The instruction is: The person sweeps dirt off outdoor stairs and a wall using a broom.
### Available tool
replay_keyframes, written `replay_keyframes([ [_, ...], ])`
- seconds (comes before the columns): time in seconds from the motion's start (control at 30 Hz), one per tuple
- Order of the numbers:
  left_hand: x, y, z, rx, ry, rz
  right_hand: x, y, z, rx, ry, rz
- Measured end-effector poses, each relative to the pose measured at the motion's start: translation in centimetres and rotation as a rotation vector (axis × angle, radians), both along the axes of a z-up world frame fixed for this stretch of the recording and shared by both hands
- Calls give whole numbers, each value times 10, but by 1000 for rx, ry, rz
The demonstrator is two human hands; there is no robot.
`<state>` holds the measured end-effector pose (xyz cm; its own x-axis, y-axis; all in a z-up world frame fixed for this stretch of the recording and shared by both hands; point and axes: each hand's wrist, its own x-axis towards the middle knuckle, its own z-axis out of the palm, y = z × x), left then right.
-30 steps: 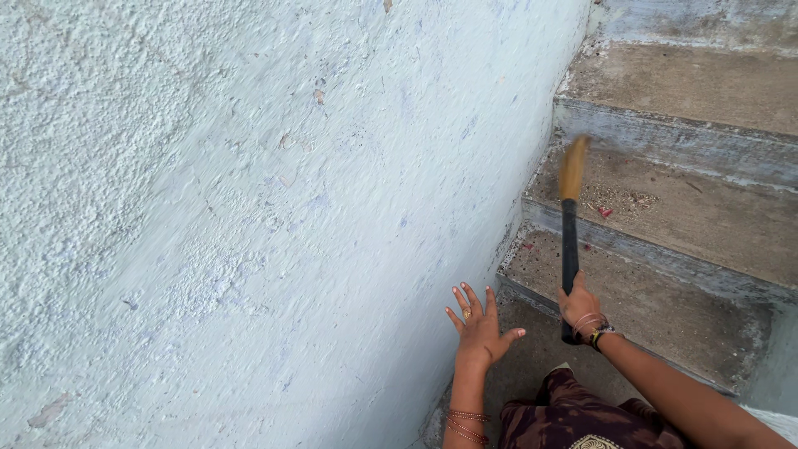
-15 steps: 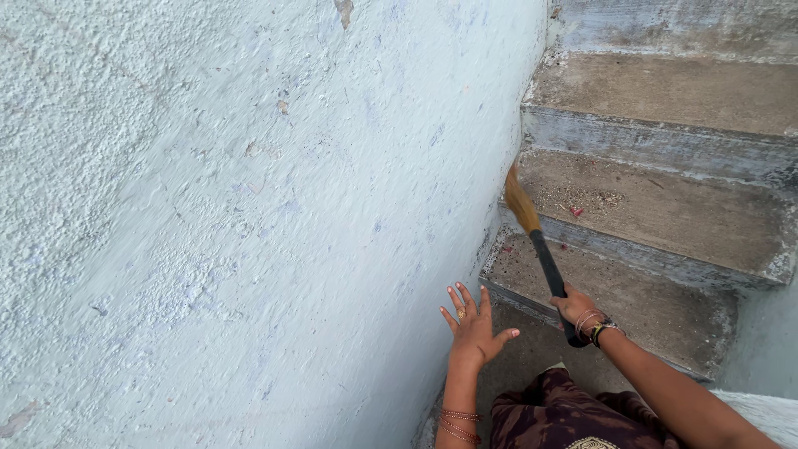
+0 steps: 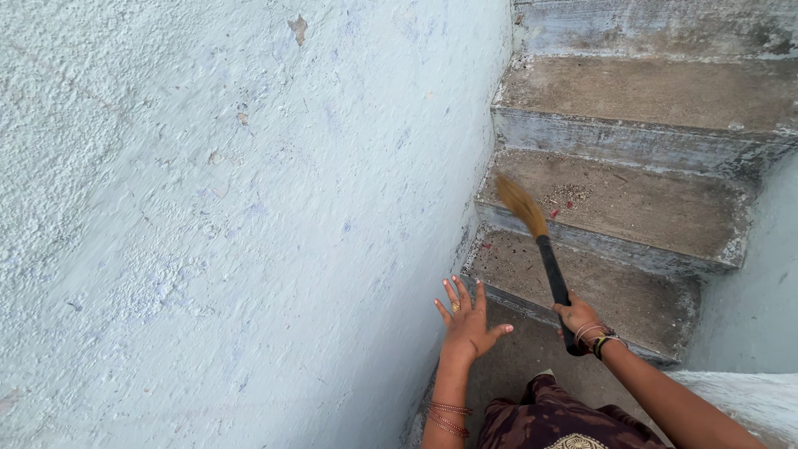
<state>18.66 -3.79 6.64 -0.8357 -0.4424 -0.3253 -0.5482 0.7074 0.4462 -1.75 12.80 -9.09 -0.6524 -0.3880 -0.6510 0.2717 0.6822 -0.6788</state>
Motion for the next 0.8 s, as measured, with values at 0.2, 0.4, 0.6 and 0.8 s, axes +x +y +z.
replay_keyframes([
  [0.2,0,8,-7,3,-43,47,77,34,35,56,96,0],
  [0.4,-6,16,-11,-8,-21,-4,23,20,2,35,70,152],
  [0.6,-15,-5,-18,-1,-3,-57,24,54,11,-226,-96,-255],
  [0.8,-32,-45,-22,5,-5,-106,72,-15,54,-93,41,-93],
])
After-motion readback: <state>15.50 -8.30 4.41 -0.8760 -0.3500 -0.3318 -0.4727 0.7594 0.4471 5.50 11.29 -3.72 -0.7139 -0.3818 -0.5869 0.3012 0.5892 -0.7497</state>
